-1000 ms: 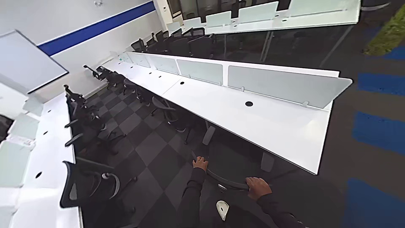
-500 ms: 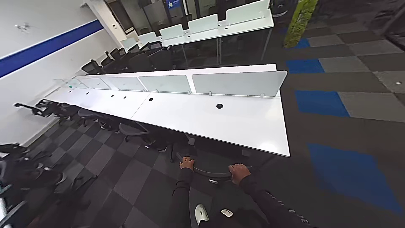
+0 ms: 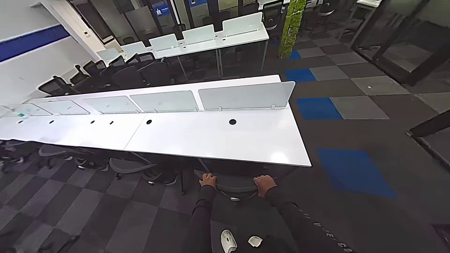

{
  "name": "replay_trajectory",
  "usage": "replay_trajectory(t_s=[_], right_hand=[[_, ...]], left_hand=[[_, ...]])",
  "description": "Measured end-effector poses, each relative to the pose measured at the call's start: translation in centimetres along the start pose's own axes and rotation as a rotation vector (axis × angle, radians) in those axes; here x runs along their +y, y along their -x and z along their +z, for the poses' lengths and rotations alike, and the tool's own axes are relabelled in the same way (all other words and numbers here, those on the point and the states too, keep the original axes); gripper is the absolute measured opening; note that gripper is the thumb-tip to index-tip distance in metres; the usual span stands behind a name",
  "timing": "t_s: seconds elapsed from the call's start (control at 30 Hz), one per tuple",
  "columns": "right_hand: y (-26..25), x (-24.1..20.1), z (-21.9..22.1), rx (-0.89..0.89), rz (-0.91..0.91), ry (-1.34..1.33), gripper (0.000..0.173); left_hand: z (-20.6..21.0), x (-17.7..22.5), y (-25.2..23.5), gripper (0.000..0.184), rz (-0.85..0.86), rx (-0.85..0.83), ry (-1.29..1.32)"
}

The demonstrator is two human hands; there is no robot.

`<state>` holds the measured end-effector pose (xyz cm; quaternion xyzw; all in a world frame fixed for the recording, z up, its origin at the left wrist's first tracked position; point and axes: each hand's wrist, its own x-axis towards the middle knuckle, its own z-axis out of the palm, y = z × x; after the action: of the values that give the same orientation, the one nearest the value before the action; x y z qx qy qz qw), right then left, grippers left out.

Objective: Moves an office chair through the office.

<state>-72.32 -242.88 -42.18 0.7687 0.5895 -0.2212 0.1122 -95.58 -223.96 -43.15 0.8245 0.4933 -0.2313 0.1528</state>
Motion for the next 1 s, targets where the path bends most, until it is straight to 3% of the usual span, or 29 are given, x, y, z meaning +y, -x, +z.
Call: replay_trajectory(t_s=[0.47, 0.67, 0.77, 0.83, 0.93, 1.0], right_hand=[[0.1, -1.3, 0.6, 0.057, 0.11, 0.04, 0.059], [0.2, -1.7, 0.4, 0.023, 0.163, 0.055, 0.061], [0.7, -2.1, 0.2, 0.028, 0.17, 0.057, 0.059], [0.6, -2.1, 0.2, 0.035, 0.181, 0.072, 0.06], [0.5, -2.1, 0.2, 0.033, 0.201, 0.08, 0.06], [0.3, -2.0, 0.5, 0.034, 0.209, 0.087, 0.061]], left_hand=[[-0.1, -1.0, 0.3, 0.062, 0.075, -0.048, -0.024], [0.0, -2.0, 0.6, 0.08, 0.172, -0.04, 0.035], [0.3, -4.1, 1.4, 0.083, 0.284, 0.032, 0.112], [0.8, -6.1, 2.2, 0.087, 0.285, 0.178, 0.132], [4.0, -10.9, 3.2, 0.074, 0.12, 0.399, 0.239], [7.4, -15.3, 4.2, 0.07, -0.05, 0.4, 0.298]])
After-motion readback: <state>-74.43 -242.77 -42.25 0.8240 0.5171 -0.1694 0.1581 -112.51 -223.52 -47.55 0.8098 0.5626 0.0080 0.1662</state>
